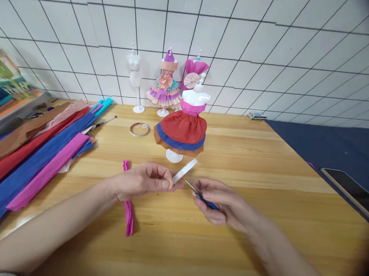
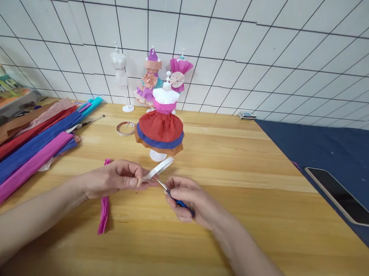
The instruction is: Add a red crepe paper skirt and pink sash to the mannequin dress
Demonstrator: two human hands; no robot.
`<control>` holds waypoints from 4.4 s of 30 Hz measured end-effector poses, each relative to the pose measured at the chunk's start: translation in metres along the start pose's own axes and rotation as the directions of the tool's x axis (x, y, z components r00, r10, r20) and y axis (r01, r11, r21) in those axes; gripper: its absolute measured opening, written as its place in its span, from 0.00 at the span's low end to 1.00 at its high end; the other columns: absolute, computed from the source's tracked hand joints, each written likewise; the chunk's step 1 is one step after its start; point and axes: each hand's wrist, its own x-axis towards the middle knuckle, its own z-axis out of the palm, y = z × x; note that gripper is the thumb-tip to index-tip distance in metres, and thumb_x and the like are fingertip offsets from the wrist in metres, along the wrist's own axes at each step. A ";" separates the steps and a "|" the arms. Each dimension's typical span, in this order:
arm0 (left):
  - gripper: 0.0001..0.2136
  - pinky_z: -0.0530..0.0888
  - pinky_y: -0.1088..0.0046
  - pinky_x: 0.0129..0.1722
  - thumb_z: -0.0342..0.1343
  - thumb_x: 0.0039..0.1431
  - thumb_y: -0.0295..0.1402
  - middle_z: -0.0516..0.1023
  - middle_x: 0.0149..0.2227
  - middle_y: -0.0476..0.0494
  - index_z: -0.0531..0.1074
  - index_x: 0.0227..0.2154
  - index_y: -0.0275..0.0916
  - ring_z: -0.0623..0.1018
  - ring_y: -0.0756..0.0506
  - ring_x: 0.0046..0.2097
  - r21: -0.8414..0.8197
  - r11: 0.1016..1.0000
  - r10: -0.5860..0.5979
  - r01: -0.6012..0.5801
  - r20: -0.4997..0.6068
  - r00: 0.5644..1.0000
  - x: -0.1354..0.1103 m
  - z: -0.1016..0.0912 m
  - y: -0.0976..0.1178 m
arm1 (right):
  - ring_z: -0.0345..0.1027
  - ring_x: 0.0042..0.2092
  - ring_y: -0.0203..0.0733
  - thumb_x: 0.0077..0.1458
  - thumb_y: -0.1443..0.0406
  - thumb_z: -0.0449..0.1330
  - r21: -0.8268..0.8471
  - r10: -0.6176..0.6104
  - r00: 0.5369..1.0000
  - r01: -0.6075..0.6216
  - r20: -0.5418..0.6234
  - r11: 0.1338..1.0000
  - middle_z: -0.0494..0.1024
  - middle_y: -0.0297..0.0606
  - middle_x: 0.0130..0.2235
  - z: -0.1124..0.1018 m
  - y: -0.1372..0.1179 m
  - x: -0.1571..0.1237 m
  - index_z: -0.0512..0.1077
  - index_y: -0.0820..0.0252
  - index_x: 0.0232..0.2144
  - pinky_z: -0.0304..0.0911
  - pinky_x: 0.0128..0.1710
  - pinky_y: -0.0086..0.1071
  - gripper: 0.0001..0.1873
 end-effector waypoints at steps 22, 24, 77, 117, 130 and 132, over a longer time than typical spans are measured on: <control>0.16 0.64 0.69 0.41 0.58 0.57 0.45 0.65 0.32 0.47 0.68 0.26 0.35 0.66 0.47 0.38 0.275 0.960 0.007 -0.045 0.140 0.990 0.005 0.005 0.001 | 0.44 0.15 0.22 0.48 0.61 0.62 0.157 0.096 0.991 -0.110 0.093 0.981 0.64 0.27 0.22 -0.003 0.014 0.011 0.74 0.64 0.30 0.36 0.14 0.23 0.10; 0.16 0.64 0.70 0.41 0.58 0.57 0.45 0.66 0.31 0.47 0.68 0.27 0.35 0.66 0.47 0.38 0.275 0.960 0.008 -0.048 0.142 0.990 0.005 0.004 0.001 | 0.44 0.15 0.22 0.48 0.60 0.63 0.140 0.084 0.992 -0.096 0.091 0.986 0.64 0.27 0.23 -0.002 0.015 0.011 0.74 0.64 0.30 0.37 0.15 0.23 0.11; 0.08 0.67 0.78 0.27 0.48 0.54 0.22 0.76 0.24 0.47 0.68 0.23 0.35 0.77 0.50 0.27 0.865 0.499 0.280 -0.050 -0.106 0.954 0.015 0.010 -0.018 | 0.41 0.19 0.25 0.50 0.59 0.61 0.101 -0.019 0.999 0.021 -0.026 0.995 0.57 0.23 0.23 0.032 0.039 0.013 0.63 0.58 0.29 0.38 0.19 0.26 0.11; 0.12 0.67 0.73 0.21 0.44 0.47 0.13 0.72 0.30 0.43 0.65 0.30 0.34 0.70 0.49 0.23 0.836 -0.468 0.100 -0.285 0.371 0.923 0.009 0.000 -0.021 | 0.60 0.21 0.31 0.42 0.72 0.58 -0.847 0.002 0.997 -0.070 -0.081 0.527 0.69 0.28 0.19 -0.009 0.021 0.015 0.71 0.59 0.21 0.53 0.20 0.25 0.04; 0.12 0.68 0.72 0.23 0.46 0.48 0.14 0.73 0.32 0.43 0.68 0.31 0.34 0.71 0.48 0.25 0.832 -0.444 0.012 -0.331 0.375 0.927 0.007 0.003 -0.016 | 0.72 0.24 0.38 0.50 0.53 0.61 -0.642 -0.151 0.976 0.018 -0.154 0.767 0.75 0.36 0.25 -0.028 -0.001 -0.010 0.71 0.61 0.27 0.67 0.26 0.32 0.16; 0.11 0.69 0.71 0.24 0.46 0.49 0.14 0.73 0.32 0.43 0.68 0.31 0.34 0.71 0.48 0.25 0.830 -0.442 0.001 -0.341 0.380 0.925 0.007 0.005 -0.015 | 0.71 0.24 0.38 0.53 0.53 0.58 -0.717 -0.218 0.959 0.025 -0.178 0.697 0.74 0.36 0.24 -0.026 -0.001 -0.007 0.69 0.60 0.24 0.66 0.25 0.32 0.16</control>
